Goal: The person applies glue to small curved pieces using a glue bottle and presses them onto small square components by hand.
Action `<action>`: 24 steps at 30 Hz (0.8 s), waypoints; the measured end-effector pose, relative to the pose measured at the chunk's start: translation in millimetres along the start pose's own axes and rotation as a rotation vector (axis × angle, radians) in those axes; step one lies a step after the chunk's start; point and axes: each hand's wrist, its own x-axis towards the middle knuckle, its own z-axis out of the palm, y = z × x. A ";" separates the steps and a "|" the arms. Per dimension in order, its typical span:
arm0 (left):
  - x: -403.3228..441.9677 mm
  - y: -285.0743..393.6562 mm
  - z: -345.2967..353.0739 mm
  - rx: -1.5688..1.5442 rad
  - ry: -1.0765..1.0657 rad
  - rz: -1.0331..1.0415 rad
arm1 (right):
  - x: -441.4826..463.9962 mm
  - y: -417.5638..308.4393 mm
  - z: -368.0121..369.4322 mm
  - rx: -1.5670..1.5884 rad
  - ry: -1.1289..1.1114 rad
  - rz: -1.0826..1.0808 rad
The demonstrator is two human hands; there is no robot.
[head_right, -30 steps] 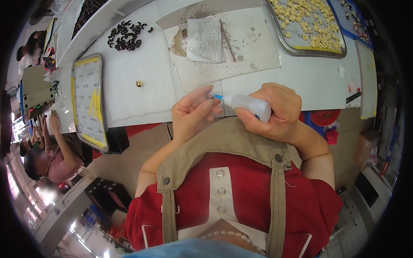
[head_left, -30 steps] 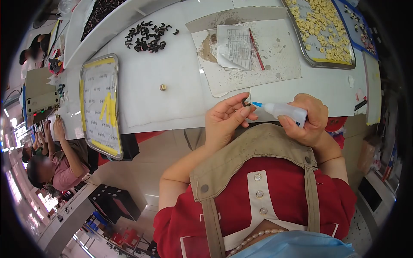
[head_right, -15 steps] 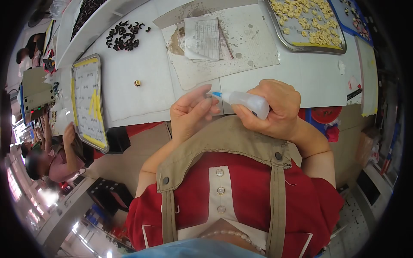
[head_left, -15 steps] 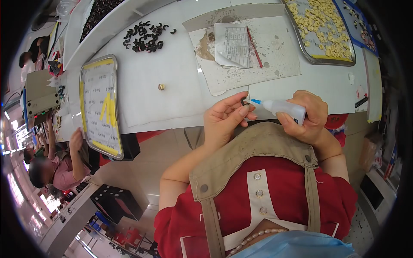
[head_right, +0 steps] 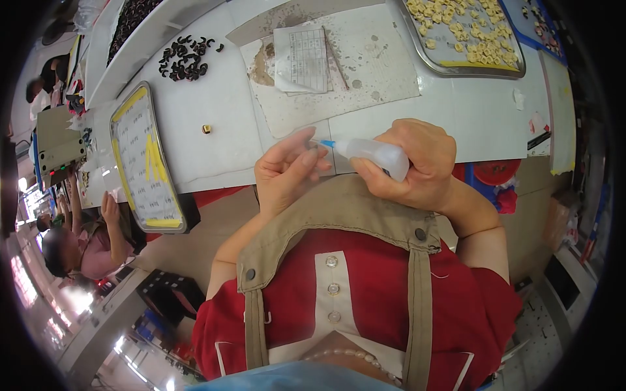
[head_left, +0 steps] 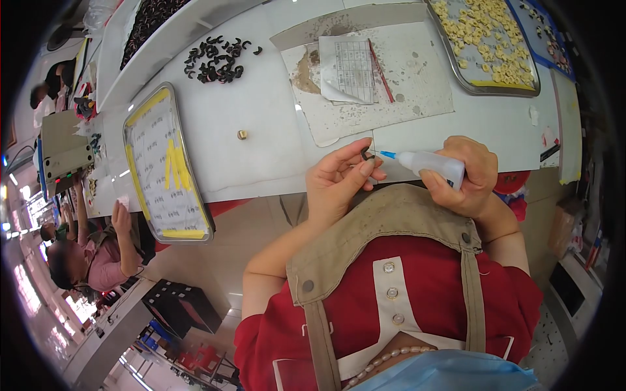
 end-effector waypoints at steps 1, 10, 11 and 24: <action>-0.4 1.2 1.5 0.021 0.023 0.019 | -0.7 0.2 -0.8 0.004 -0.005 0.001; -2.5 4.4 5.3 0.168 0.050 0.143 | -1.6 -3.8 -3.3 0.011 -0.035 0.006; -2.5 4.3 5.1 0.175 0.046 0.150 | -1.4 -3.5 -3.0 0.011 -0.035 0.000; -2.6 5.0 4.9 0.228 0.044 0.154 | 1.2 -3.1 -2.4 0.003 -0.009 -0.018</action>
